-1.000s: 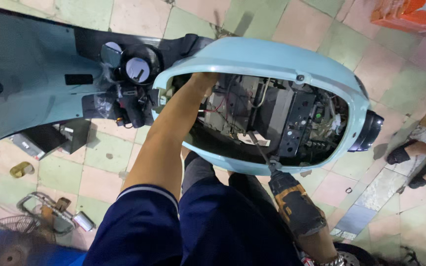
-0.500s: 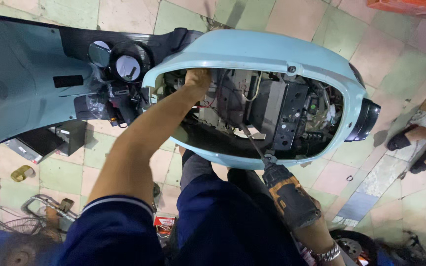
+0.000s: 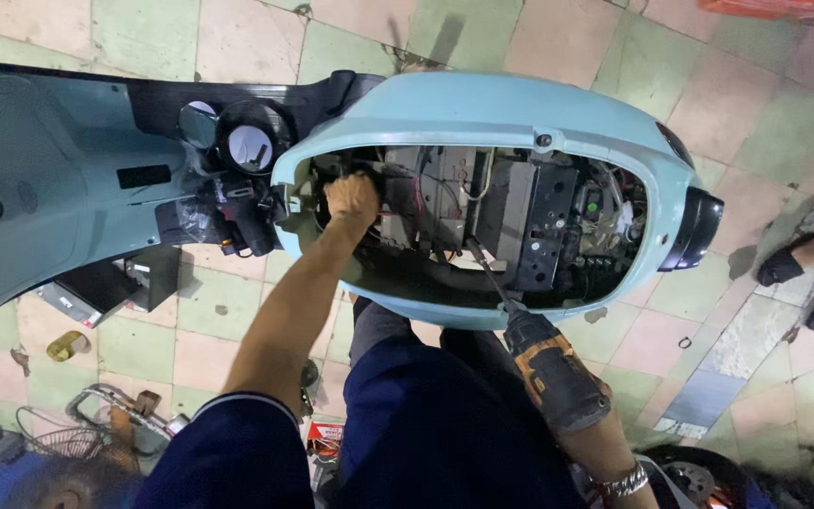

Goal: The person uses a power screwdriver to remove screws from the rear bodywork and license plate area of a scooter, lifts off the rear body panel, and then works by hand inside the exposed engine compartment area to manipulate wires and components.

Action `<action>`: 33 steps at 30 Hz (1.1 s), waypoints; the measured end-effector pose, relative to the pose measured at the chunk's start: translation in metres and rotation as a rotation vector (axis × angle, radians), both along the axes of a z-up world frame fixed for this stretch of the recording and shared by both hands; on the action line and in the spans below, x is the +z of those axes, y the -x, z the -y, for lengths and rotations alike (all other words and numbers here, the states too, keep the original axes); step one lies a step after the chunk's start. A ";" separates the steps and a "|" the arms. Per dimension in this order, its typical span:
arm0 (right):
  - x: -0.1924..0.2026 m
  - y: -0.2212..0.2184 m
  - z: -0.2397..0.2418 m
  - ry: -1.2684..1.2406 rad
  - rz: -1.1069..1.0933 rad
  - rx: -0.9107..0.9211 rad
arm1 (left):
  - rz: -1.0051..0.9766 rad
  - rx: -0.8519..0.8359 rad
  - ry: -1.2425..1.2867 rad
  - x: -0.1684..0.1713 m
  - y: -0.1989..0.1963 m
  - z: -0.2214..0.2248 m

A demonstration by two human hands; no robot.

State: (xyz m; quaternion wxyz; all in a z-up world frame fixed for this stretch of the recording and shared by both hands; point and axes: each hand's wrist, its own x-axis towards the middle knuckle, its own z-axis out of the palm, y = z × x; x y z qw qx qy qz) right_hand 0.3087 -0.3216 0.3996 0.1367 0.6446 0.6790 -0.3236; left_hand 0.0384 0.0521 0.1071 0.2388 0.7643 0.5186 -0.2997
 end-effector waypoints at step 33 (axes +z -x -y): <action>-0.006 0.002 -0.044 0.005 -0.251 -0.396 | -0.942 -0.926 -0.321 -0.082 -0.062 0.027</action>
